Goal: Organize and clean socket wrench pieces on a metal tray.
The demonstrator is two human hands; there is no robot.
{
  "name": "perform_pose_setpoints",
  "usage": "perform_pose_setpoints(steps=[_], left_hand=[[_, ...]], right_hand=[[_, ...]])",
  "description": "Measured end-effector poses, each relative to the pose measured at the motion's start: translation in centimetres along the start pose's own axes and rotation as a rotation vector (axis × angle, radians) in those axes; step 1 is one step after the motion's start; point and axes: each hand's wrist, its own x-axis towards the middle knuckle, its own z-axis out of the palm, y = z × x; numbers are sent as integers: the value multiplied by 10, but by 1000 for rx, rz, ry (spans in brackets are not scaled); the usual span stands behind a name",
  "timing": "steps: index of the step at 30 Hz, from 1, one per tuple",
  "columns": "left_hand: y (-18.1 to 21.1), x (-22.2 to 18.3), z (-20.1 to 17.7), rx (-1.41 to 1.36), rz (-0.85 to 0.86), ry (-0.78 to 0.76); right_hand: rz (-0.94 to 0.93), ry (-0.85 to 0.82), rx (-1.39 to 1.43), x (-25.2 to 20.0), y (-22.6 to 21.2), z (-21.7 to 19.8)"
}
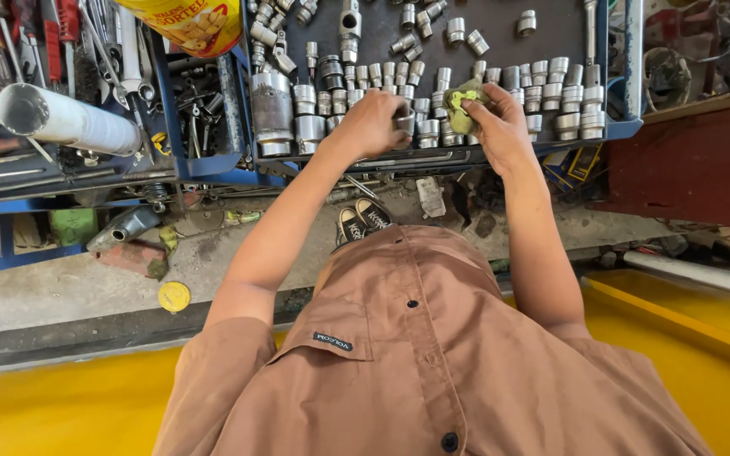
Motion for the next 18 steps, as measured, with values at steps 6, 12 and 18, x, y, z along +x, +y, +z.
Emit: perform_pose_setpoints(steps=[6,12,18], left_hand=[[17,-23,20,346,223,263],[25,-54,38,264,231,460],[17,-59,42,-39,176,531]], right_hand=[[-70,-78,-393,2,17,-14],[-231,-249,-835,-23,-2,44],[-608,-410,-1401,-3,13,49]])
